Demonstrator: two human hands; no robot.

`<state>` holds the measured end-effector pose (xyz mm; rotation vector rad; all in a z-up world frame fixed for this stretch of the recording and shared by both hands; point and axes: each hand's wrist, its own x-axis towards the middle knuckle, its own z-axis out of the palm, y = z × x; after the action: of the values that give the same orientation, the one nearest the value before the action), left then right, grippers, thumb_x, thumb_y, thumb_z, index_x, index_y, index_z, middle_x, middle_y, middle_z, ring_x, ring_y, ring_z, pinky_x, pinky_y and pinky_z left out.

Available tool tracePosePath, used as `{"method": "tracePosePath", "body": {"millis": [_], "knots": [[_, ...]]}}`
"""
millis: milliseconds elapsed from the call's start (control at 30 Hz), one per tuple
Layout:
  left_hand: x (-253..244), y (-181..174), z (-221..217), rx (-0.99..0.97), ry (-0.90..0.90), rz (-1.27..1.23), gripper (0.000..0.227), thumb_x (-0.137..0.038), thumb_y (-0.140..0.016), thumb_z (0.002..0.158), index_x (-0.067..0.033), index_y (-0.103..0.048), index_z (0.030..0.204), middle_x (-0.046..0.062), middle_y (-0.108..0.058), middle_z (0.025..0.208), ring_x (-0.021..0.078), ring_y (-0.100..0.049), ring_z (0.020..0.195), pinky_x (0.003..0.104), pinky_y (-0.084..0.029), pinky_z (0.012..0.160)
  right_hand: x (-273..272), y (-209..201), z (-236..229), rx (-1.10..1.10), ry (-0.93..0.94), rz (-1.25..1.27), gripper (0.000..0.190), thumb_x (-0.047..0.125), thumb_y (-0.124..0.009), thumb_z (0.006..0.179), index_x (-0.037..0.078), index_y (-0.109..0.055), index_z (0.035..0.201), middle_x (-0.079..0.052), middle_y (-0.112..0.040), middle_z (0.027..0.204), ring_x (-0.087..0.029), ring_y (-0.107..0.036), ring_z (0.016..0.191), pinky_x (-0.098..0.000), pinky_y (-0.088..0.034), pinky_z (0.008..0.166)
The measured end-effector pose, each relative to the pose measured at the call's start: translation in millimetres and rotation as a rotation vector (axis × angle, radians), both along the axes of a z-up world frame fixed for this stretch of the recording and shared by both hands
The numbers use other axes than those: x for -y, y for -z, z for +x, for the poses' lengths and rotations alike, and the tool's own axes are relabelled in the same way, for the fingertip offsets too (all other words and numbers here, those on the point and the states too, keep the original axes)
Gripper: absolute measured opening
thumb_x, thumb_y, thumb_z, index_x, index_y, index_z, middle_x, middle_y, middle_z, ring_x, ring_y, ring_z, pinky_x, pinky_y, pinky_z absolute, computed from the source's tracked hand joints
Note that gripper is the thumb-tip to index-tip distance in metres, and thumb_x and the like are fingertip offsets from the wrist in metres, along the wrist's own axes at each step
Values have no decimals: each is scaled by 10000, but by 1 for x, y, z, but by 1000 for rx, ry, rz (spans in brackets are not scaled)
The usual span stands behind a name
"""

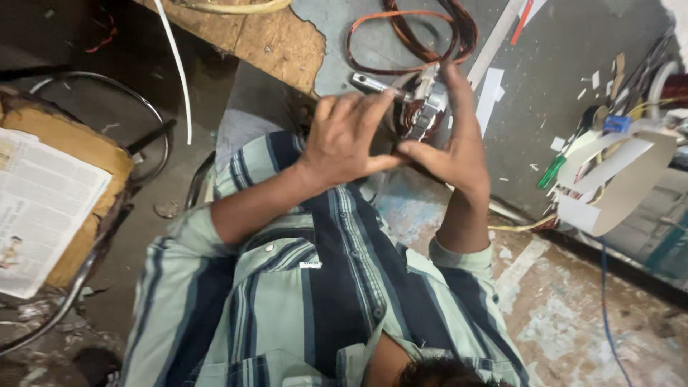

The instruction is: The person winds a copper wire around a motor armature, carefully fitting the wire into the slots. They use their hands to manipulate the wire and the armature, ensuring the wire is properly seated.

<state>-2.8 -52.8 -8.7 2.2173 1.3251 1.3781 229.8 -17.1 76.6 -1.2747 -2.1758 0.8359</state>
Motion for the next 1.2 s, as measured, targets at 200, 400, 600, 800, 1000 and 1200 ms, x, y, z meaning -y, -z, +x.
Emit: {"method": "tracePosePath", "body": {"millis": [200,400,600,800,1000,1200], "knots": [[-3,-1,32,-23,-91,-28,916,-553,-572,1079,23,-127,1636,150,-636,1378,298,-573,1234,427,-362,972,-1,17,-7,-312,58,-32,956,206,-950,815,80,-360,1557,-169,-425,1551,-262,-444,1435,-387,-345,1239],[-7,7,29,25,-51,-46,1019,-549,-734,1005,61,-164,1591,133,-631,1180,282,-569,1060,446,-359,871,-2,16,-7,-318,2,219,922,212,-972,782,206,-361,1472,-171,-410,1563,-317,-426,1439,-434,-385,1213],[-11,-18,13,-61,-8,-86,1146,-304,-830,781,32,-123,1617,148,-654,1173,296,-594,1058,450,-420,902,-11,6,-5,121,-140,272,867,312,-1003,760,159,-475,1430,-266,-291,1650,-457,-338,1530,-564,-346,1260],[-51,-28,-29,118,186,12,247,-221,-797,1029,-154,-688,1241,47,-760,1038,213,-711,963,400,-498,890,-23,-16,6,-123,-45,210,561,140,-902,911,98,-569,1361,-189,-590,1477,-356,-597,1367,-447,-492,1164],[-101,-35,-27,138,419,118,150,-202,-803,938,-115,-791,1059,29,-761,922,206,-706,873,381,-540,835,-36,-32,-4,141,-86,436,201,-24,-839,874,37,-739,1037,-110,-736,1155,-295,-721,1085,-390,-572,935],[-128,-44,-26,41,561,264,117,-132,-815,888,-111,-748,982,2,-746,936,210,-713,894,364,-567,788,-48,-46,-8,270,-183,447,179,-21,-842,878,80,-743,987,-64,-731,1087,-257,-724,1017,-378,-577,877]]}}
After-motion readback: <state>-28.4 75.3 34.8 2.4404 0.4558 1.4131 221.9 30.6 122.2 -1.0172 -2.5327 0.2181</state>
